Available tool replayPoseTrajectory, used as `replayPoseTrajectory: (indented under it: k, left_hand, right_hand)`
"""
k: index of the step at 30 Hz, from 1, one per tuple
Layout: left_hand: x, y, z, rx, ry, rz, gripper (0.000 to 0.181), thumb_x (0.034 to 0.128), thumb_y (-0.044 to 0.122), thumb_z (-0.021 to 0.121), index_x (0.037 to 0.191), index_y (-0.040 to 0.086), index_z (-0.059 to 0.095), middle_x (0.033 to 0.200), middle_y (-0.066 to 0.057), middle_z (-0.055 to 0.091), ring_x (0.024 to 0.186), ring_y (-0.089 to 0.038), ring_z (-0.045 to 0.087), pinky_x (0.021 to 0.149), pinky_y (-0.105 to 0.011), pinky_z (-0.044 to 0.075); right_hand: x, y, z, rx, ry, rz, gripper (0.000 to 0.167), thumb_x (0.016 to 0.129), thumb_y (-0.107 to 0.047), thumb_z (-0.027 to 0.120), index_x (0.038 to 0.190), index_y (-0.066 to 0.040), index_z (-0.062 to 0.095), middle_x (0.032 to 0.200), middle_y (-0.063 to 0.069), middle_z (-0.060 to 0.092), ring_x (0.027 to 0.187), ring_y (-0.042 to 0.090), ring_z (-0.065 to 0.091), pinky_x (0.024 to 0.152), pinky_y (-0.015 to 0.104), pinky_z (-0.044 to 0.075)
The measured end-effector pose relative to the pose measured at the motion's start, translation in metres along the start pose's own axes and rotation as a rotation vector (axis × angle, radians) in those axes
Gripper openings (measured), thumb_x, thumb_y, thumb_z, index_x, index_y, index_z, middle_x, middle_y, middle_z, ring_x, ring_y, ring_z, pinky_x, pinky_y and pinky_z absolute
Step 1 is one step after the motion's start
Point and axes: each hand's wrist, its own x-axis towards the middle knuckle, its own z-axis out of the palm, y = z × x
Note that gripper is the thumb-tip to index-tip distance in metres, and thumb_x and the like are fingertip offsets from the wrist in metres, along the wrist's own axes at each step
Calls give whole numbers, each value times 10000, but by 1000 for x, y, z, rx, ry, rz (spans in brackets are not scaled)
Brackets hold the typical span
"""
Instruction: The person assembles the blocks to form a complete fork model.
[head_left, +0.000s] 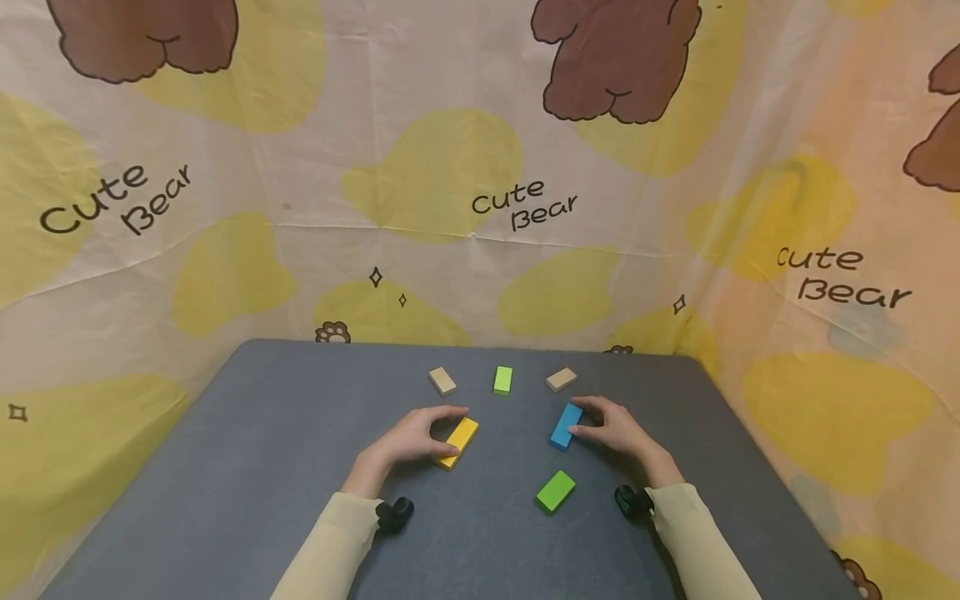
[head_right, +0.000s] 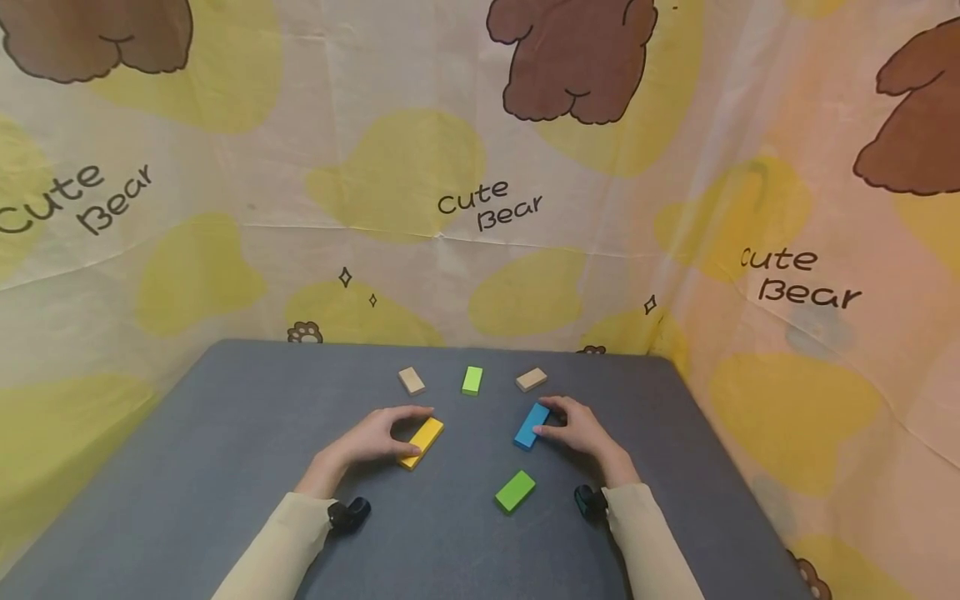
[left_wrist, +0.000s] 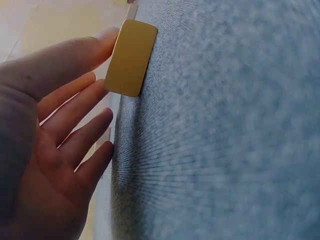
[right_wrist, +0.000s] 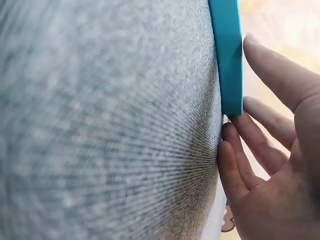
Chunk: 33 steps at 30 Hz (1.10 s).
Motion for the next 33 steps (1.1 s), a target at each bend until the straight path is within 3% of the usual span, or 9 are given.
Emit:
replayPoseTrajectory:
  k: [12, 33]
  left_hand:
    - [0, -3, 2, -29, -29, -18, 615, 808, 316, 754, 1379, 285, 527, 1425, 46, 539, 1274, -202, 496, 1053, -500, 399]
    - [3, -2, 1, -26, -7, -37, 597, 799, 262, 764, 1354, 277, 545, 1423, 40, 538, 1368, -235, 443, 1120, -537, 347]
  right_hand:
    - [4, 5, 3, 22, -17, 29, 566, 855, -357, 717, 1332, -95, 562, 1327, 175, 554, 1251, 375, 529, 1032, 536, 453]
    - [9, 6, 1, 71, -53, 67, 577, 850, -364, 720, 1333, -95, 554, 1309, 176, 532, 1244, 363, 506, 1050, 546, 422]
